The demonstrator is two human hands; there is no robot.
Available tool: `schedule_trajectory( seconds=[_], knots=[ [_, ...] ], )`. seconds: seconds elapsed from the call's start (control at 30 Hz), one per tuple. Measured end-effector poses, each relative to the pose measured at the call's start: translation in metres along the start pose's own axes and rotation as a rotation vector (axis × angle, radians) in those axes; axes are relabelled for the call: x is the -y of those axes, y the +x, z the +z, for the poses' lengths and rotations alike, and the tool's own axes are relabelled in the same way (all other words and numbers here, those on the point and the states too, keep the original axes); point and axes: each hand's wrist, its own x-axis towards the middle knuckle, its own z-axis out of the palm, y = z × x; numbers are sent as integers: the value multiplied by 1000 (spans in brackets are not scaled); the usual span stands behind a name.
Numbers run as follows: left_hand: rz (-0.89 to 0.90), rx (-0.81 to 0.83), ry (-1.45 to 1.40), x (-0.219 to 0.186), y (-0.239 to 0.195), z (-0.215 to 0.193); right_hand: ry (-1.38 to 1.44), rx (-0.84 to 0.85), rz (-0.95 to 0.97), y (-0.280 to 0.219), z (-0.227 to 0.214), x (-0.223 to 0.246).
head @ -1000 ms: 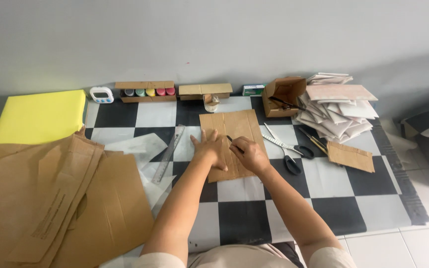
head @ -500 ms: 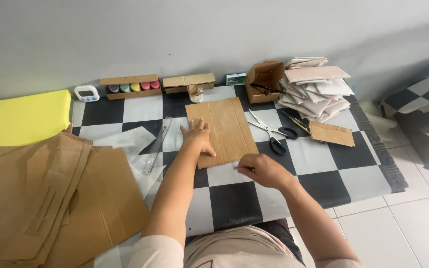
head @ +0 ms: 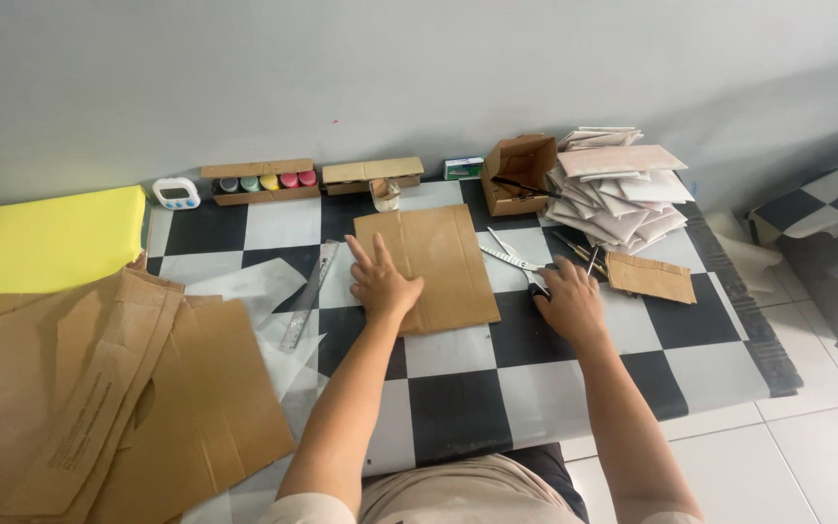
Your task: Cutting cardboard sheets into smaller pieces using scissors and a ruler
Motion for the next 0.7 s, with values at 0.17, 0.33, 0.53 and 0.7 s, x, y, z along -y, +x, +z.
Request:
schedule_trajectory(
  seconds=[0.17,0.33,0.53,0.7],
  knots=[
    [-40,-33,105,35,6,-36,-14,229,-46,15,10,-7],
    [143,-282,21,74,55,31,42,155,-51,32,23,-22],
    [-226,-40,-214,55,80,55,-28,242,26,23,18,-12],
    [-278,97,-350,50,82,63,66,271,143,17,13,-7]
  ],
)
